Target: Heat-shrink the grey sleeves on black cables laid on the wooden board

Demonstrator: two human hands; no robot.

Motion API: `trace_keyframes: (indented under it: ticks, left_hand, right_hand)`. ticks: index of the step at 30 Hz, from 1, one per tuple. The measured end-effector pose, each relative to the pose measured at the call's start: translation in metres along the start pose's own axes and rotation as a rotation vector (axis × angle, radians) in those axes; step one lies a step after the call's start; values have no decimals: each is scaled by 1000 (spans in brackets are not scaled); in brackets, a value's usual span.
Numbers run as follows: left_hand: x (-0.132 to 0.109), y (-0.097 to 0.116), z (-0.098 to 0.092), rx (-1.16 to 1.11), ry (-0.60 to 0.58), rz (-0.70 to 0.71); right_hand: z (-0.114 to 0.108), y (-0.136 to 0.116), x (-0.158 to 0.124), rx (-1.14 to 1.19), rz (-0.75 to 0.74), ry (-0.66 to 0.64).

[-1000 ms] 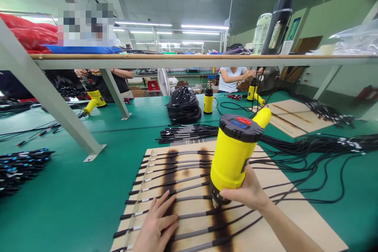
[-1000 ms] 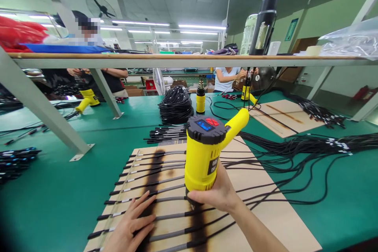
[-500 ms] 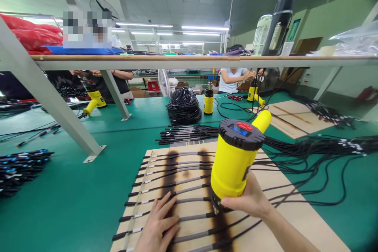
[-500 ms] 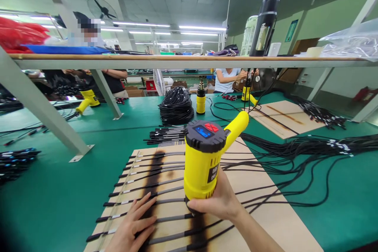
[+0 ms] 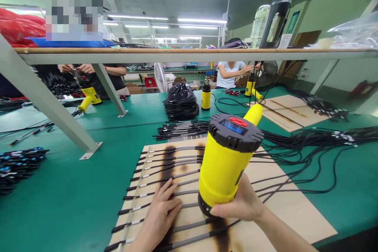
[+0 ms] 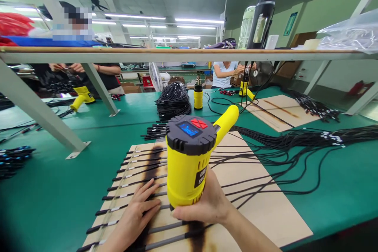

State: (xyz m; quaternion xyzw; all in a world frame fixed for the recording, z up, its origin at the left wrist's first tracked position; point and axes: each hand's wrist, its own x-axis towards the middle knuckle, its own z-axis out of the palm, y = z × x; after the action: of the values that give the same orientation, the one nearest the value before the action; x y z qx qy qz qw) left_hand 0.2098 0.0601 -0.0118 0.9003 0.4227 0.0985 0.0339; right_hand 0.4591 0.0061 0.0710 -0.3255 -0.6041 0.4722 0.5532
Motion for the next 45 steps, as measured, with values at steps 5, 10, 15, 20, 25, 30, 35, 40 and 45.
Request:
trace_keyframes:
  ticks: [5,10,15,20,25,30,35,40,45]
  left_hand:
    - [-17,4,-8,-40,22,41]
    - [-25,10,-14,-78,-47,58]
    - [-14,10,-11,-80,-35,-1]
    - [-21,9,-16,-87,-55,11]
    - [-33,6,-17,-109,-32,-5]
    - [-36,7,-17,-107,6,13]
    - [-35,12,-19,-88,0,40]
    - [-38,11,-15,-95,38,44]
    - [-39,13,-16,-46,-47,40]
  right_hand:
    - [-1,-4,-13,-3,41,-9]
    - [-3,-4,-15,-13,39,40]
    - [0,-4,-5,-5,46,45]
    - [-3,-7,-6,31,57,29]
    - [-9,-4,-17,-21,62,54]
    - [-12,-2,-18,-36,59,52]
    - [-15,-1,-16,-48,52,84]
    - [-15,-1,-16,-47,34,41]
    - [-15,-2,-14,-70,30,86]
